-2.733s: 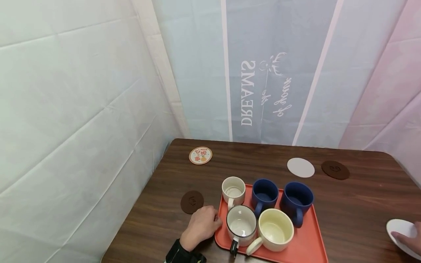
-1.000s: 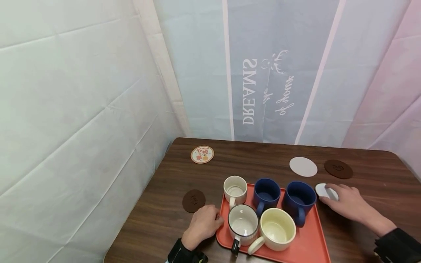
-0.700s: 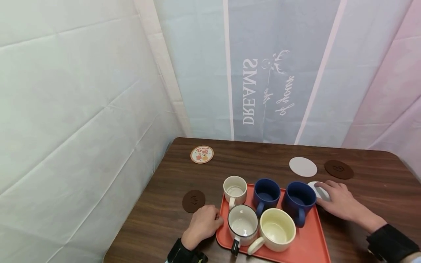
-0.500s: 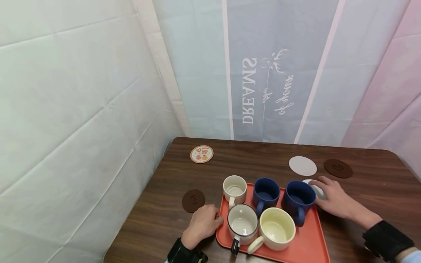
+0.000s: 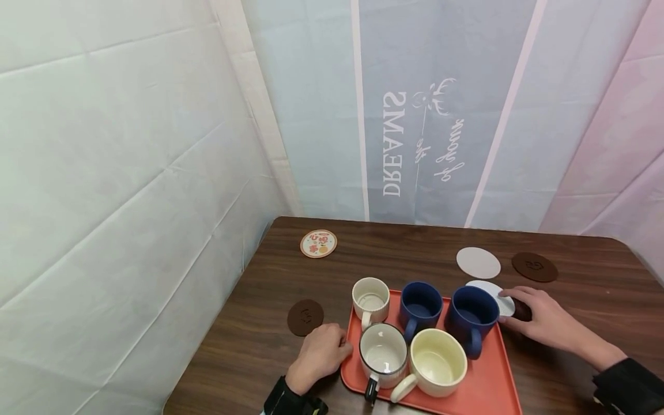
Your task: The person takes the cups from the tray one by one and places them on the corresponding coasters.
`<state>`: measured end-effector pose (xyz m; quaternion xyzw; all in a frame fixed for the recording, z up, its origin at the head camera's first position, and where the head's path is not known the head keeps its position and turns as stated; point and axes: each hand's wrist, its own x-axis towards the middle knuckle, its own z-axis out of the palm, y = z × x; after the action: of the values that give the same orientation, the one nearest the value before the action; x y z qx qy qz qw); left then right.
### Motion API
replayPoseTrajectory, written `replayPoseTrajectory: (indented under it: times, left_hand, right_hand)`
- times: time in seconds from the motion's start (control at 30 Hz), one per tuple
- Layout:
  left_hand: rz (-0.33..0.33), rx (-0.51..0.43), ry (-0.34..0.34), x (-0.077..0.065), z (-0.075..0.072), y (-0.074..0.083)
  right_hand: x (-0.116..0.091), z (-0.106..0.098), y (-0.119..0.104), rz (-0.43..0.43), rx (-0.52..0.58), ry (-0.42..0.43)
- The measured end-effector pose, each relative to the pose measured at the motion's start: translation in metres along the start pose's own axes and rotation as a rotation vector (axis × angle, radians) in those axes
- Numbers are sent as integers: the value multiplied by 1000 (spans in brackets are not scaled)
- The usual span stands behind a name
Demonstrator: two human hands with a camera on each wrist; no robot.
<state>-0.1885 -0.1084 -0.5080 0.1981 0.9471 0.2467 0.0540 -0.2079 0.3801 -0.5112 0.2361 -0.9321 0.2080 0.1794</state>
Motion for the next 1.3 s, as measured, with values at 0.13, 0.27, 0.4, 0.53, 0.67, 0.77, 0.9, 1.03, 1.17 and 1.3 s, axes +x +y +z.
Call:
replayPoseTrajectory:
  times: [0.13, 0.27, 0.4, 0.53, 0.67, 0.77, 0.9, 1.03, 1.17, 1.3]
  left_hand:
    - [2, 15, 8, 0, -1, 0]
    - [0, 19, 3, 1, 1, -1]
    - [-3, 11, -2, 0, 2, -2]
    - [-7, 3, -9, -1, 2, -1]
    - [-6, -3, -5, -1, 1, 0]
    - [-4, -4, 2, -1, 1, 0]
    - [-1, -3, -2, 0, 2, 0]
    - [-2, -5, -2, -1, 2, 0]
    - [1, -7, 2, -1, 1, -1]
    - [-2, -20, -6, 0, 1, -1]
  right_hand:
    - [-1, -2, 0, 33, 70, -26]
    - [2, 2, 0, 17, 120, -21]
    - [10, 8, 1, -2, 147, -35]
    - [20, 10, 2, -13, 180, -67]
    - [31, 11, 2, -14, 229, -111]
    - [40, 12, 0, -2, 271, -151]
    - [49, 16, -2, 31, 310, -203]
    - [55, 20, -4, 52, 322, -234]
    - [60, 23, -5, 37, 331, -216]
    - [64, 27, -4, -9, 331, -171]
